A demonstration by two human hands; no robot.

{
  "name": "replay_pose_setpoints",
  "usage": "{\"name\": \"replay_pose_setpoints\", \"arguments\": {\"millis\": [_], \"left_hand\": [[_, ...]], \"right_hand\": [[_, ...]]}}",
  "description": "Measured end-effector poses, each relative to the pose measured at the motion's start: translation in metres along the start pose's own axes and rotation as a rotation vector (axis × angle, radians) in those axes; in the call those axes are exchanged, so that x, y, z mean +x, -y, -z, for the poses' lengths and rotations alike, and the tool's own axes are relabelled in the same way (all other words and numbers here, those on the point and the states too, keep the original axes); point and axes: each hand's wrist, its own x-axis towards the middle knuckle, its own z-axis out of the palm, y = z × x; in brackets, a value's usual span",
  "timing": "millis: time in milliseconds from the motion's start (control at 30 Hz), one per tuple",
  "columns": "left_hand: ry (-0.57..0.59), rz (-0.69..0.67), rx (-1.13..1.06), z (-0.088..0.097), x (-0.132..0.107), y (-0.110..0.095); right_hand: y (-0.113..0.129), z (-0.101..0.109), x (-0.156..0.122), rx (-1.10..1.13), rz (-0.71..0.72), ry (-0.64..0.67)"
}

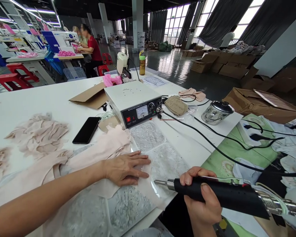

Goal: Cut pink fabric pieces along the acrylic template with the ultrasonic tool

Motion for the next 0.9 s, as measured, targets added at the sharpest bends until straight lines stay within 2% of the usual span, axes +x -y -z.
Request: {"name": "replay_pose_setpoints", "arguments": {"millis": [100,200,367,533,900], "left_hand": [[-0.064,0.030,0.052,-0.002,-0.004,-0.013],[-0.129,0.059,0.075,-0.011,-0.007,-0.036],[-0.123,0.131,0.100,-0.025,-0.013,-0.063],[-0.136,0.165,0.137,-0.028,-0.015,-0.067],[-0.174,0.091,0.168,-0.034,-0.013,-0.068]], "right_hand": [[0.002,0.006,-0.004,0.010,-0.009,-0.014],[0.000,0.009,-0.008,0.033,-0.007,-0.032],[-0.005,0.008,-0.011,0.068,-0.020,-0.027],[-0.005,0.006,-0.013,0.097,-0.025,-0.033],[-0.004,0.005,-0.016,0.107,-0.049,-0.002]]}}
